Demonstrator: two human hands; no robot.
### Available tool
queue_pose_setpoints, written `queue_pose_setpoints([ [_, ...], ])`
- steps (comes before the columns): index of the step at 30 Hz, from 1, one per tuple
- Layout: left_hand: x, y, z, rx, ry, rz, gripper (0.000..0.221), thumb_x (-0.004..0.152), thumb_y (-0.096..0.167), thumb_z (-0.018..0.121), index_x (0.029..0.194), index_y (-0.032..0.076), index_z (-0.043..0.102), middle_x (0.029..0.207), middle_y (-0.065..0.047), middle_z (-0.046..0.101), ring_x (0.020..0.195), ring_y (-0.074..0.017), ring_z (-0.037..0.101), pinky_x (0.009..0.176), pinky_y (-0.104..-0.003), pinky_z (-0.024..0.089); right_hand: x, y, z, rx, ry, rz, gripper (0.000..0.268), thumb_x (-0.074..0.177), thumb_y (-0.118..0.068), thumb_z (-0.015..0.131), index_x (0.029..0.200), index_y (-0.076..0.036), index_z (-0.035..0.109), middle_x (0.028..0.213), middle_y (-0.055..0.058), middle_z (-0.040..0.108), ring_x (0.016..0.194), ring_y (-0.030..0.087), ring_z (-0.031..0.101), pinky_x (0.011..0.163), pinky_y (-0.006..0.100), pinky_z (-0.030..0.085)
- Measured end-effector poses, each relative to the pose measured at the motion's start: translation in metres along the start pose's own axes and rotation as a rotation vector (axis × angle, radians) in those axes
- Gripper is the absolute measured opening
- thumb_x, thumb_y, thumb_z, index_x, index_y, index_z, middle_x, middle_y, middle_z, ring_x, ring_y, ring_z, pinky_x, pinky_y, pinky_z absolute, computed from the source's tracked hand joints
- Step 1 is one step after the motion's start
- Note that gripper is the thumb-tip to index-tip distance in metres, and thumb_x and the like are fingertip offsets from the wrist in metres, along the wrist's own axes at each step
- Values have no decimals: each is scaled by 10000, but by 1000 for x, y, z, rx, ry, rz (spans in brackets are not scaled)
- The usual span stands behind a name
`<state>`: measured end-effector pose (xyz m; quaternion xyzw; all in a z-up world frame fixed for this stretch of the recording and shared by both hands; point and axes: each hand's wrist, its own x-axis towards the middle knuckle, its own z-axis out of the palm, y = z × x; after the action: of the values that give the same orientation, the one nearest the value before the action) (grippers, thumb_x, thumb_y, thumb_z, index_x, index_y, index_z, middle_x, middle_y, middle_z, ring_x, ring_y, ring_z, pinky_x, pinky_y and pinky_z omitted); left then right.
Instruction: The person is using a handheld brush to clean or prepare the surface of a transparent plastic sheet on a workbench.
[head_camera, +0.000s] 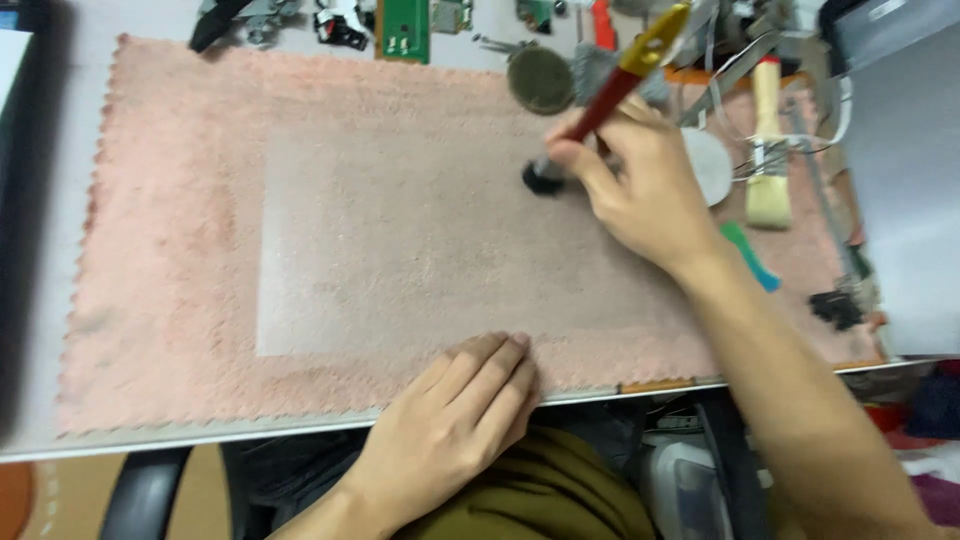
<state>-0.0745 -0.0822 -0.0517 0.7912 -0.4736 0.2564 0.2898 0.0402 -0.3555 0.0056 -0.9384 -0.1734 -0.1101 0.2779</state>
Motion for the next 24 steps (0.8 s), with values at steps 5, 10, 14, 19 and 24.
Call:
queue_pose_setpoints([
  [5,2,-1,3,13,24,-8,195,1139,144,817,1207,-34,777,1266,-177,793,1126,-301,769,916,-390,621,24,17,0,10,135,-20,200,1221,-238,717,1243,-64,812,1256,94,793,1201,280,700,972,399,538],
  [10,1,-3,4,20,15,-3,191,1151,164,800,1210,-18,783,1288,-176,800,1139,-294,770,920,-379,616,6,24,5,29,89,28,159,1181,-178,716,1282,-78,787,1283,119,771,1136,257,691,998,395,586],
  [14,1,-2,5,38,4,-8,186,1158,177,782,1212,-1,770,1289,-156,789,1144,-280,757,889,-377,591,-24,23,7,6,58,-43,135,1193,-131,669,1266,-67,762,1219,105,785,1147,261,709,1106,424,541],
  [19,1,0,6,42,6,-3,198,1152,182,795,1224,-1,772,1285,-153,790,1144,-280,752,903,-376,596,-69,-17,-8,57,-19,106,190,1147,-179,664,1241,-70,789,1207,97,771,1101,236,729,1061,381,611],
  [24,-2,0,6,25,0,-4,201,1153,183,792,1228,-1,759,1293,-154,780,1164,-297,744,928,-386,589,-117,-43,-21,29,-94,166,222,1103,-235,674,1259,-170,817,1235,28,817,1138,211,751,1148,436,513],
])
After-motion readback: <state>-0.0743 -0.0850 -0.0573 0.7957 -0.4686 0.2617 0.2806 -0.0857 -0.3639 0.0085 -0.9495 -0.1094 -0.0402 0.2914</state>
